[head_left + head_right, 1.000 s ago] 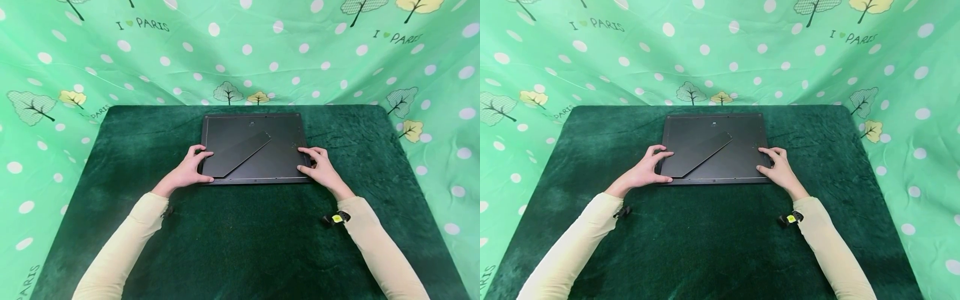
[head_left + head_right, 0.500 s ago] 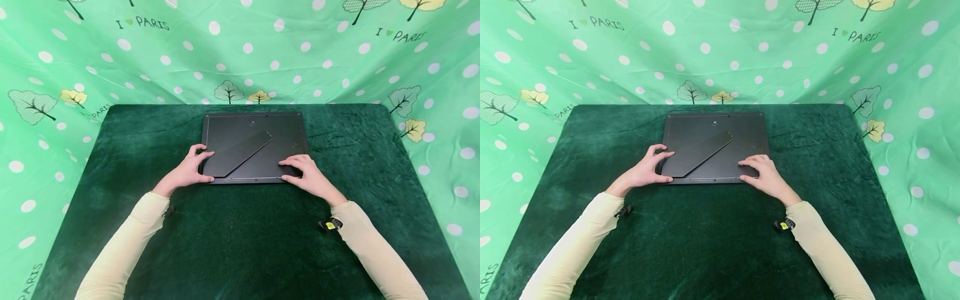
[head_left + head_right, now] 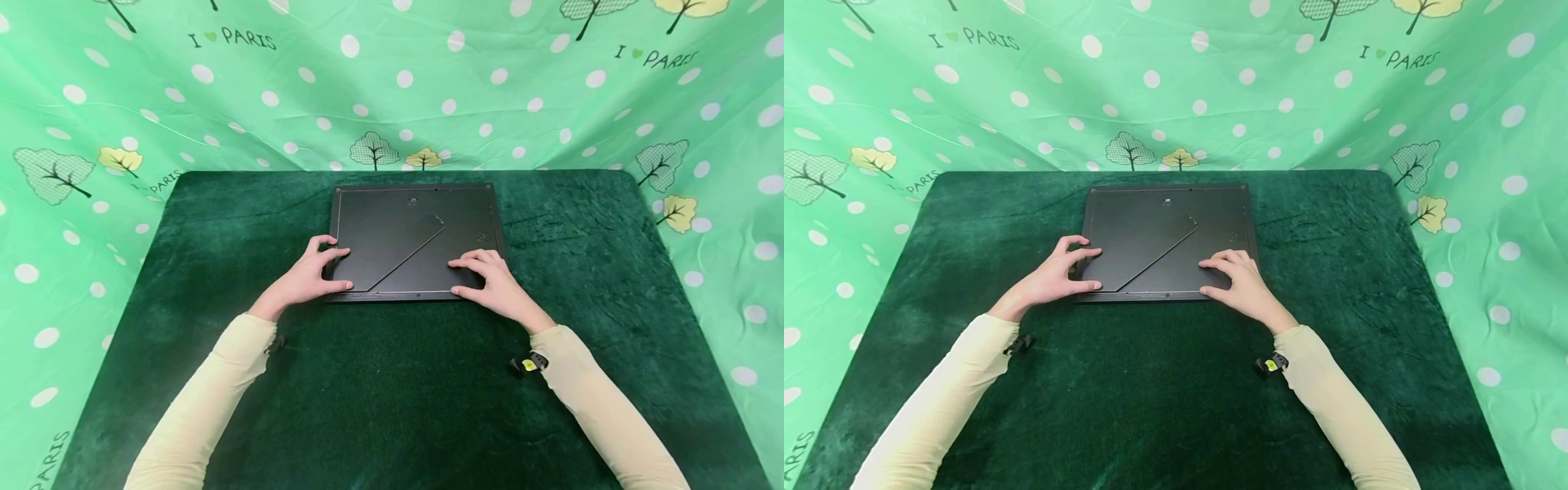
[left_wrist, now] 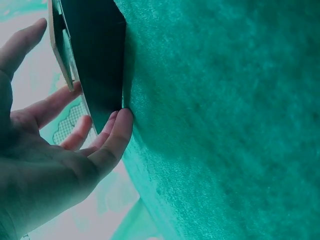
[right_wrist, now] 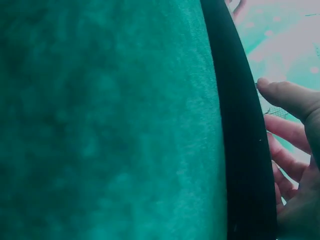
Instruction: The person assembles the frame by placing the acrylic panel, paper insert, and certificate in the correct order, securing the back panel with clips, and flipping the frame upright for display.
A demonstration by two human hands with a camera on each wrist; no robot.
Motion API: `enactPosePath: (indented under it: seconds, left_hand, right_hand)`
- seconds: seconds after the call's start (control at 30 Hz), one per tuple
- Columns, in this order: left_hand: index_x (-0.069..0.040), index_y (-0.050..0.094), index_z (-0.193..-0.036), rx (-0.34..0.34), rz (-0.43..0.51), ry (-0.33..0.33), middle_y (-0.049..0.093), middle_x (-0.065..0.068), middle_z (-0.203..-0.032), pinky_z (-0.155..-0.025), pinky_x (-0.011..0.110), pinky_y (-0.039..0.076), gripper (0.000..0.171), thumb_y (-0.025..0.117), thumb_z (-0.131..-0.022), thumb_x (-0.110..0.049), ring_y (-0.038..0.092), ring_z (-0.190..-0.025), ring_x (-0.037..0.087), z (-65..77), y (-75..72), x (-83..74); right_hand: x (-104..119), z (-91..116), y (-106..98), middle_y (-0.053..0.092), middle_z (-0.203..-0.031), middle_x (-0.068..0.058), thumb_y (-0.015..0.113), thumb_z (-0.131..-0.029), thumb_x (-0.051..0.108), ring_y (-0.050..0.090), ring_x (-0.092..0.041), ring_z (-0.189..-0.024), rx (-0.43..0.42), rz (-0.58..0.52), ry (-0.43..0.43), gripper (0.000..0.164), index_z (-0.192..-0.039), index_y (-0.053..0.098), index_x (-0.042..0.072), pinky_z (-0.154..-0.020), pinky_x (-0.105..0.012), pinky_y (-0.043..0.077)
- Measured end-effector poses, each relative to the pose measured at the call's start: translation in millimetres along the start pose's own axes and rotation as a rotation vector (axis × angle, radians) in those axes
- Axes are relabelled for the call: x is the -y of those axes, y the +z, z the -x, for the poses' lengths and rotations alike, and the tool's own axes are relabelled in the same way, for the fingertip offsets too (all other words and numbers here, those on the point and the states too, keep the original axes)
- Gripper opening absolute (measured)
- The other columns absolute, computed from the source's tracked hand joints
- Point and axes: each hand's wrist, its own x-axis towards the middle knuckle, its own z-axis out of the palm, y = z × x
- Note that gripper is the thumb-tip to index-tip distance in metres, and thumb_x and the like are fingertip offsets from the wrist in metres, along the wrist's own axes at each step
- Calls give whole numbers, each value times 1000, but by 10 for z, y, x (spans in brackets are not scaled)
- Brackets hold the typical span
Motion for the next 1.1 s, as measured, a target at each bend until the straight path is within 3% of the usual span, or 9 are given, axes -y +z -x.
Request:
enactPosePath:
  seconds: [0.3, 0.77, 1.1]
  left_hand:
    - [4, 53, -135, -38, -25, -7, 25, 22, -141, -94, 47, 40, 65, 80, -80, -21, 45, -116, 35, -40, 19, -29]
    - [3, 55, -132, -42, -95, -51, 28, 22, -139, -81, 45, 45, 66, 82, -77, -21, 53, -98, 34, -70, 15, -105]
    - [3, 55, -133, -41, -96, -60, 28, 22, -139, -82, 46, 45, 66, 82, -77, -22, 52, -101, 36, -79, 25, -120]
  right_hand:
    - [41, -31, 17, 51, -118, -10, 77, -83, 23, 38, -33, -113, 4, 17, 50, 39, -120, 66, 12, -93, -53, 26]
    - [181, -181, -28, 46, -118, -13, 74, -85, 19, 34, -35, -111, 128, 42, 211, 34, -115, 59, 14, -90, -54, 24]
    - [272, -307, -137, 30, -126, -16, 74, -85, 23, 26, -35, -111, 260, 98, 352, 58, -136, 46, 22, -82, -50, 23]
